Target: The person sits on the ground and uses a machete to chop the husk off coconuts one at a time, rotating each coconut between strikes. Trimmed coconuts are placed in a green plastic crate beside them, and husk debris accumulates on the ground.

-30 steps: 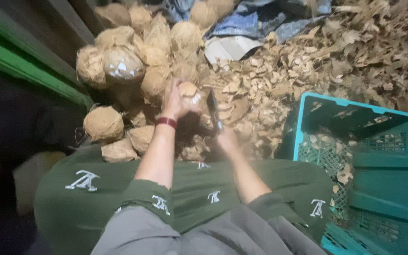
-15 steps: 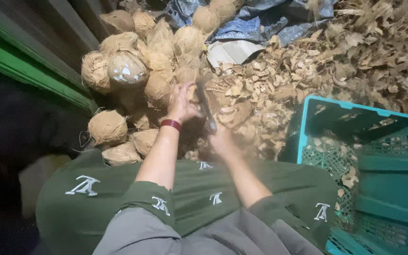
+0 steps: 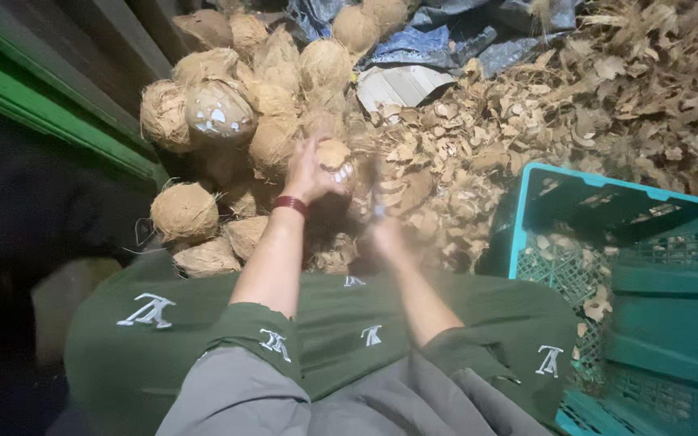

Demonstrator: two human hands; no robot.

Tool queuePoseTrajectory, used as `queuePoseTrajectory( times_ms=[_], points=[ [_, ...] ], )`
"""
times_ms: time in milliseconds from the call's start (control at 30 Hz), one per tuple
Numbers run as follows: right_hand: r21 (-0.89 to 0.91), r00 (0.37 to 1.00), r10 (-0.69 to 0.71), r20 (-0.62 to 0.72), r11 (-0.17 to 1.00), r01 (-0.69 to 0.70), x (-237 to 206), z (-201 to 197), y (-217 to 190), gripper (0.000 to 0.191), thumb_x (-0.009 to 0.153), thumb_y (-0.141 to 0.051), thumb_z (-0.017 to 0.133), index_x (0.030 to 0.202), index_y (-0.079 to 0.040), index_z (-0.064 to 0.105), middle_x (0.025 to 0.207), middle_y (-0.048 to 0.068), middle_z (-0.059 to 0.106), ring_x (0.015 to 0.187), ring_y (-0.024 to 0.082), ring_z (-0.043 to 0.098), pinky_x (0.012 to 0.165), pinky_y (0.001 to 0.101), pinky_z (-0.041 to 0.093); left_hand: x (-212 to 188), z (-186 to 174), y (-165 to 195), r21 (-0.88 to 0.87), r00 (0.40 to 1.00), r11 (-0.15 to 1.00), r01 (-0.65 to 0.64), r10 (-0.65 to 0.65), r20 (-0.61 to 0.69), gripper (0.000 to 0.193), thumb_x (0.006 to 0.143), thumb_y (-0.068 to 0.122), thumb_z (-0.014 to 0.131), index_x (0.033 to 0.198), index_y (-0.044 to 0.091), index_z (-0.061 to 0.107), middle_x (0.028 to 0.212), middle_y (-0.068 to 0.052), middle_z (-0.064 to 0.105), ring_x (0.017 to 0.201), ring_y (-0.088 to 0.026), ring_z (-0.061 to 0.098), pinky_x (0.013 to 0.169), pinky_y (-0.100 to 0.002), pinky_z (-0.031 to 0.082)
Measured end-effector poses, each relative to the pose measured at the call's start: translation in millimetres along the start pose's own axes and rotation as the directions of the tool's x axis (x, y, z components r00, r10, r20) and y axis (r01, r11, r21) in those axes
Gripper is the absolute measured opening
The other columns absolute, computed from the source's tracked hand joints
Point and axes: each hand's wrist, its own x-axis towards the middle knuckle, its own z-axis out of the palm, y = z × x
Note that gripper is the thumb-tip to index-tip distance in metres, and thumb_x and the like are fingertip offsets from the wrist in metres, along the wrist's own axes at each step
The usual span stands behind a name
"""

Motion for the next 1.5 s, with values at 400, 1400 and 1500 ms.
queuePoseTrajectory(
  times_ms=[400,1400,1500],
  points=[
    [0.018,0.952,-0.298,-0.065,0.954,0.3,0,2,10,0.024,0.08,-0.002,0.064,0.103,-0.002,0.066,0.087,0.011,0.068,0.081,0.024,0.067,0.073,0.0378,0.054,11,2,-3,0.034,0.949,0.949,-0.314,0.314,0.014,0.112,0.038,0.024,0.107,0.138,0.023,0.055,0.137,-0.016,0.05,0.133,-0.04,0.043,0.118,-0.053,0.032],
    [0.093,0.947,0.32,0.033,0.942,-0.322,0,5,20,0.02,0.082,-0.001,0.061,0.101,-0.001,0.067,0.081,0.012,0.069,0.071,0.024,0.069,0.062,0.0374,0.056,-2,10,-3,-0.067,0.973,0.974,-0.217,0.211,-0.096,0.126,0.027,0.029,0.11,0.135,0.02,0.047,0.135,-0.02,0.05,0.128,-0.04,0.047,0.11,-0.048,0.041],
    [0.104,0.996,0.08,0.026,0.991,-0.082,-2,5,16,0.027,0.079,0.0,0.062,0.106,-0.001,0.064,0.084,0.012,0.068,0.072,0.023,0.068,0.063,0.0364,0.057,-2,14,-1,0.015,0.978,0.98,-0.197,0.197,-0.06,0.125,0.03,0.024,0.107,0.14,0.023,0.049,0.133,-0.019,0.05,0.128,-0.039,0.048,0.111,-0.047,0.043]
  ],
)
